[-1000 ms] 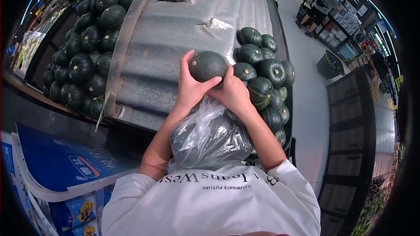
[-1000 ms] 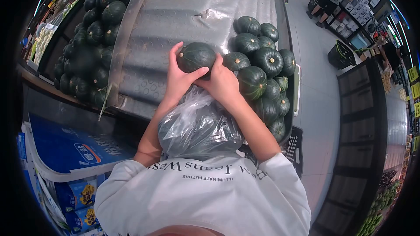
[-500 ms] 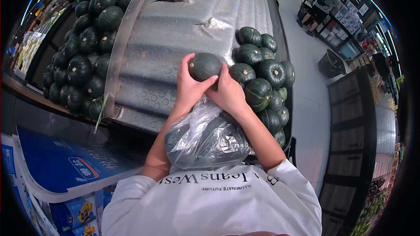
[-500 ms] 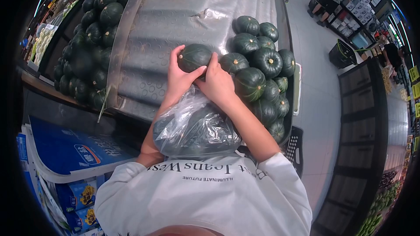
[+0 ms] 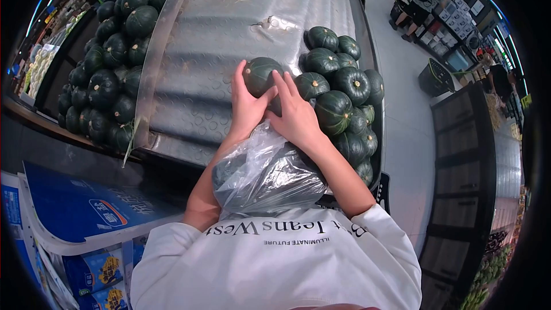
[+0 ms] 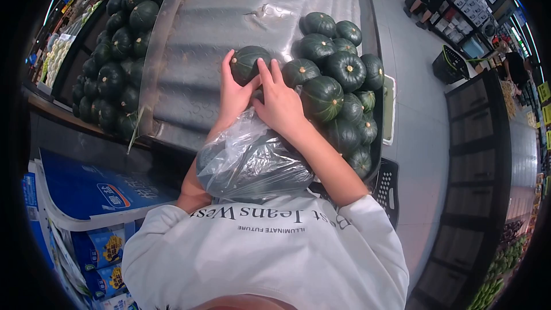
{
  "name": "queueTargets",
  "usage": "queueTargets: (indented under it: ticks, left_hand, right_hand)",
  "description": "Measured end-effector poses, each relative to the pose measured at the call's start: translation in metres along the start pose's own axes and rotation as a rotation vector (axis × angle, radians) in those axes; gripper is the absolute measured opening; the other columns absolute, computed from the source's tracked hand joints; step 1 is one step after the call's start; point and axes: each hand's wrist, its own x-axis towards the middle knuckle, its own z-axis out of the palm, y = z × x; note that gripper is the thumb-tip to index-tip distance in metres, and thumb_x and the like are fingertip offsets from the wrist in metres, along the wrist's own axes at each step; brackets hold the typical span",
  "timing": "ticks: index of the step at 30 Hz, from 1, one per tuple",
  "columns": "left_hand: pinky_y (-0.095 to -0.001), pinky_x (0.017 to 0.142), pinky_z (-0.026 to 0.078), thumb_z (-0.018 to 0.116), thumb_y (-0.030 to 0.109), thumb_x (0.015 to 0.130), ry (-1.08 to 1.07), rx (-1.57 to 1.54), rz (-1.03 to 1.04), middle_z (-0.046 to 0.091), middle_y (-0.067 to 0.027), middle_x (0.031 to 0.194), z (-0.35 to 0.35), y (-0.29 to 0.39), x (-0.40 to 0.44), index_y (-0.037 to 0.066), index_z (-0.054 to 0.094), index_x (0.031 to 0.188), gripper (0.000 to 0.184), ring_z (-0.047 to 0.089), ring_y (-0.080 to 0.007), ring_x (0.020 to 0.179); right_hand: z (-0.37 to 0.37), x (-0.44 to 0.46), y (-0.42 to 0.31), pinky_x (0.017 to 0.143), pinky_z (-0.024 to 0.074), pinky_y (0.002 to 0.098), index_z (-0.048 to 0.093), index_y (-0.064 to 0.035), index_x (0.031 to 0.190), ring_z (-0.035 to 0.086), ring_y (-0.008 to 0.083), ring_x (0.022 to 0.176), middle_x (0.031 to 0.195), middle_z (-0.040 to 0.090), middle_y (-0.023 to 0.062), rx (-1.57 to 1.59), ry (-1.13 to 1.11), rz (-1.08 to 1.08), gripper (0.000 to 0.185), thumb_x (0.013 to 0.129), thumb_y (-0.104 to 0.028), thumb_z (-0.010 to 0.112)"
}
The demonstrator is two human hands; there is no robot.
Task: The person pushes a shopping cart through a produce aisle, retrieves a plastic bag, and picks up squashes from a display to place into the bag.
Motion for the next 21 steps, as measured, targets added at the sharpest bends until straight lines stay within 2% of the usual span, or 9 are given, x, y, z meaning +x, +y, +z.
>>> queueTargets:
  ticks: [3,6,9,12,15,21]
  left_hand:
    - [-0.0440,0.099,0.037,0.078,0.004,0.066,-0.068,0.051,0.047,0.036,-0.0215,0.131,-0.003,-0.007,-0.011,0.007,0.028,0.137,0.087,0.040,-0.0362,0.121]
    - [-0.0442,0.099,0.037,0.079,0.005,0.065,-0.117,0.067,0.017,0.036,-0.0210,0.131,-0.007,-0.001,-0.013,0.007,0.028,0.137,0.089,0.040,-0.0359,0.121]
    - [-0.0442,0.099,0.036,0.080,0.005,0.063,-0.025,0.193,0.071,0.038,-0.0202,0.130,-0.003,0.008,-0.016,0.007,0.029,0.137,0.090,0.039,-0.0351,0.121]
    - [-0.0441,0.100,0.036,0.081,0.005,0.062,0.002,0.165,0.056,0.038,-0.0195,0.129,-0.003,0.011,-0.017,0.007,0.031,0.137,0.090,0.040,-0.0346,0.122]
    - [-0.0392,0.097,0.043,0.078,-0.001,0.067,-0.053,0.168,0.127,0.044,-0.0160,0.128,-0.004,-0.007,-0.011,0.009,0.027,0.138,0.088,0.047,-0.0258,0.117]
    - [-0.0356,0.094,0.047,0.074,-0.007,0.069,-0.097,-0.010,0.125,0.044,-0.0158,0.129,-0.003,-0.026,-0.009,0.008,0.024,0.139,0.088,0.051,-0.0245,0.114]
  right_hand:
    - [-0.005,-0.003,-0.003,0.068,0.0547,0.0420,0.025,-0.0038,0.141,0.063,0.0431,0.084,0.137,0.032,0.0344,-0.022,-0.032,0.058,0.087,0.067,-0.013,0.069]
    - [0.001,-0.007,0.003,0.070,0.0543,0.0426,0.029,-0.0027,0.138,0.063,0.0429,0.087,0.137,0.033,0.0328,0.005,0.056,-0.006,0.082,0.067,-0.013,0.068]
    - [-0.003,-0.005,0.000,0.071,0.0542,0.0430,0.030,-0.0034,0.137,0.062,0.0428,0.088,0.138,0.031,0.0319,0.012,0.040,0.006,0.080,0.067,-0.012,0.068]
    - [-0.005,-0.005,-0.002,0.070,0.0545,0.0429,0.030,-0.0042,0.138,0.063,0.0431,0.086,0.138,0.031,0.0319,0.010,0.022,0.023,0.081,0.066,-0.012,0.068]
    - [-0.002,-0.004,-0.002,0.068,0.0548,0.0426,0.030,-0.0048,0.138,0.063,0.0433,0.084,0.138,0.031,0.0319,0.004,0.027,0.031,0.082,0.065,-0.012,0.068]
    - [-0.002,-0.003,-0.002,0.066,0.0550,0.0426,0.031,-0.0060,0.138,0.063,0.0433,0.083,0.138,0.031,0.0319,0.003,0.020,0.025,0.082,0.065,-0.012,0.068]
